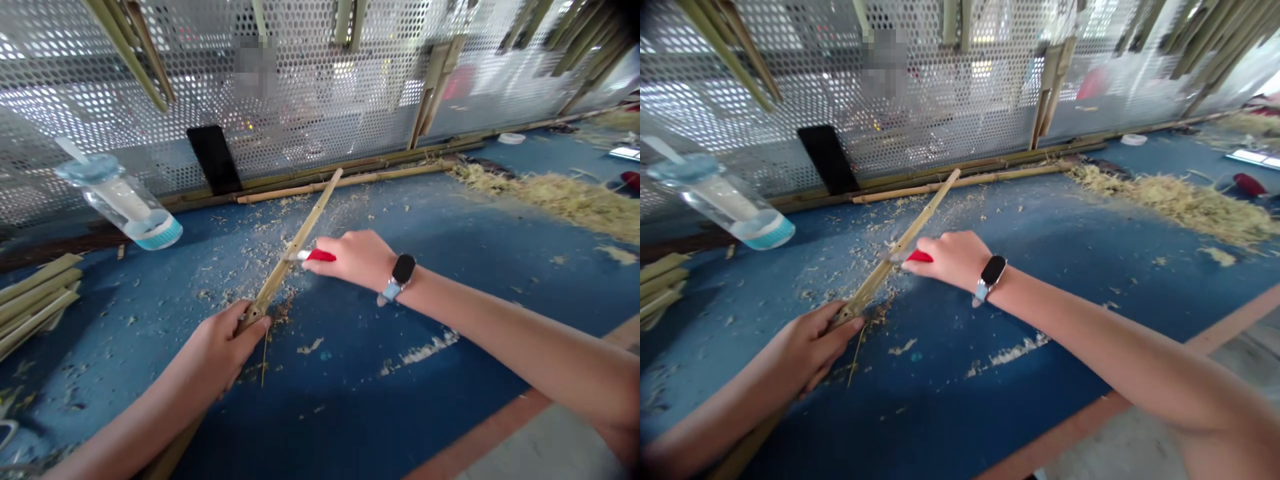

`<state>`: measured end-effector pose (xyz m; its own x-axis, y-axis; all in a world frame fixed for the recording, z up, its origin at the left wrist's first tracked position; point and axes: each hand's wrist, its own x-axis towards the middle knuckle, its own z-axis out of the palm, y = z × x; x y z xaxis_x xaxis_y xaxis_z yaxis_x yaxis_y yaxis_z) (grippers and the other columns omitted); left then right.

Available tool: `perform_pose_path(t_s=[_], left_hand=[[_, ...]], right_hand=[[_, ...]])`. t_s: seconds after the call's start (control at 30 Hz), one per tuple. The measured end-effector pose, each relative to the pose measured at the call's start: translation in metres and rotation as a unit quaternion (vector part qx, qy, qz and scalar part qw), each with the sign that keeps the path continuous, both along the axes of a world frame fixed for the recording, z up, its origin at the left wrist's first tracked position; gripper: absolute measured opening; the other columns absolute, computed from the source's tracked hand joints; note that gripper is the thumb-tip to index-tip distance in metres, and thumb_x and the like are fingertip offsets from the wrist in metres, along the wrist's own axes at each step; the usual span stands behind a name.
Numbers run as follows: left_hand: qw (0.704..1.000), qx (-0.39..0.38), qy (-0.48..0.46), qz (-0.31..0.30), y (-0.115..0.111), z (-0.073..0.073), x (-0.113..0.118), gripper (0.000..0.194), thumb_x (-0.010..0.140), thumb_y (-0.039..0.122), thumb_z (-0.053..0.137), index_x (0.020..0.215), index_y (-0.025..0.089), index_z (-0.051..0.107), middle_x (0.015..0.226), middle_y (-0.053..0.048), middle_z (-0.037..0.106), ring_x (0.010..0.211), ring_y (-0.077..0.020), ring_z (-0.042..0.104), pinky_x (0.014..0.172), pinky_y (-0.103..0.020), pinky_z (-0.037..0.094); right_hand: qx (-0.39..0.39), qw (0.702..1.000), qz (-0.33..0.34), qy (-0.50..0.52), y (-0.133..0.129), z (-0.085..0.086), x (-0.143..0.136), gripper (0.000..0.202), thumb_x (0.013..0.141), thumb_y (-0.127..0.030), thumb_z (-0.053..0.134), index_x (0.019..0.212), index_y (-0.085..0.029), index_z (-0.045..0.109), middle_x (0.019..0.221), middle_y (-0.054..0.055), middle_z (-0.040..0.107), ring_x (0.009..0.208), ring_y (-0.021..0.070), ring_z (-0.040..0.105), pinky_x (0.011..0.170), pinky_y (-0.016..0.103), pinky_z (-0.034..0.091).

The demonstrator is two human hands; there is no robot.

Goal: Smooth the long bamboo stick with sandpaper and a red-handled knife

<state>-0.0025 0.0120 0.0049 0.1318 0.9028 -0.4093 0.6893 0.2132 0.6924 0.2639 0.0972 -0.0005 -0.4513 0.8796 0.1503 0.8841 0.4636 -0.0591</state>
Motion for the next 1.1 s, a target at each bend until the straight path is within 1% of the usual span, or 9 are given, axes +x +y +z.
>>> perform_pose_path(t_s=[0.1,0.23,0.37,0.53,0.67,0.83,1.0,1.03,1.1], left_hand=[[1.000,0.000,-0.001,-0.003,0.000,0.001,0.001,0.037,0.090,0.064,0.052,0.087,0.028,0.048,0.043,0.014,0.041,0.027,-0.0108,0.039,0.029,-0.020,0.030],[1.000,-0.001,-0.005,-0.005,0.001,-0.001,-0.002,0.038,0.090,0.064,0.053,0.082,0.028,0.044,0.045,0.014,0.041,0.027,-0.0100,0.039,0.029,-0.020,0.030],[1.000,-0.006,0.004,-0.010,0.004,-0.007,-0.007,0.042,0.088,0.070,0.050,0.087,0.028,0.048,0.042,0.013,0.043,0.025,-0.0118,0.040,0.028,-0.021,0.029],[1.000,0.000,-0.014,-0.007,0.006,-0.008,-0.006,0.040,0.090,0.067,0.049,0.083,0.028,0.043,0.044,0.014,0.042,0.025,-0.0105,0.038,0.028,-0.021,0.027],[1.000,-0.009,-0.005,-0.006,0.007,-0.010,-0.008,0.041,0.089,0.069,0.047,0.084,0.028,0.046,0.045,0.013,0.042,0.026,-0.0119,0.039,0.029,-0.023,0.029],[1.000,-0.009,0.007,-0.007,0.009,-0.011,-0.009,0.041,0.087,0.068,0.052,0.083,0.028,0.049,0.045,0.012,0.041,0.028,-0.0108,0.035,0.032,-0.024,0.023],[1.000,-0.005,0.015,-0.007,0.006,-0.006,-0.007,0.041,0.087,0.068,0.053,0.087,0.027,0.052,0.046,0.012,0.037,0.034,-0.0110,0.036,0.037,-0.022,0.023],[1.000,-0.003,0.019,-0.011,0.005,-0.006,-0.007,0.042,0.088,0.069,0.051,0.087,0.027,0.051,0.046,0.012,0.037,0.035,-0.0110,0.036,0.037,-0.022,0.023],[0.999,0.000,0.027,-0.020,0.005,-0.008,-0.008,0.043,0.090,0.070,0.046,0.087,0.027,0.050,0.047,0.012,0.037,0.035,-0.0116,0.036,0.038,-0.023,0.023]], right_hand=[[-0.013,1.000,0.022,0.000,0.004,-0.001,0.003,0.062,0.101,-0.072,0.038,0.094,-0.019,0.069,0.057,-0.002,0.051,0.049,0.0112,0.035,0.053,0.028,0.019],[0.030,0.999,-0.033,-0.011,0.008,-0.004,0.007,0.058,0.101,-0.069,0.042,0.093,-0.019,0.069,0.060,0.000,0.053,0.052,0.0123,0.037,0.054,0.028,0.018],[-0.003,0.999,0.034,0.003,0.002,-0.003,0.005,0.066,0.102,-0.073,0.034,0.094,-0.018,0.070,0.058,-0.001,0.052,0.049,0.0113,0.035,0.054,0.028,0.019],[0.020,0.999,-0.016,-0.028,0.012,0.004,0.003,0.060,0.102,-0.070,0.040,0.095,-0.018,0.070,0.061,0.001,0.054,0.051,0.0122,0.036,0.054,0.029,0.019],[-0.023,0.998,0.055,-0.002,0.015,0.008,0.001,0.064,0.101,-0.073,0.037,0.096,-0.018,0.070,0.059,0.000,0.054,0.049,0.0114,0.035,0.053,0.029,0.019],[0.010,0.999,-0.002,-0.047,0.021,0.013,0.009,0.059,0.100,-0.071,0.044,0.091,-0.018,0.070,0.059,0.000,0.052,0.051,0.0118,0.036,0.054,0.030,0.018],[-0.039,0.995,0.086,-0.029,0.022,0.014,0.009,0.065,0.101,-0.075,0.036,0.099,-0.020,0.070,0.059,-0.002,0.053,0.047,0.0105,0.033,0.053,0.028,0.018],[-0.033,0.996,0.066,-0.040,0.026,0.014,0.012,0.065,0.100,-0.075,0.036,0.099,-0.020,0.070,0.059,-0.002,0.052,0.047,0.0105,0.032,0.053,0.028,0.018],[0.010,0.997,-0.025,-0.072,0.034,0.016,0.018,0.063,0.101,-0.071,0.038,0.095,-0.018,0.071,0.059,-0.001,0.050,0.048,0.0112,0.031,0.054,0.029,0.017]])
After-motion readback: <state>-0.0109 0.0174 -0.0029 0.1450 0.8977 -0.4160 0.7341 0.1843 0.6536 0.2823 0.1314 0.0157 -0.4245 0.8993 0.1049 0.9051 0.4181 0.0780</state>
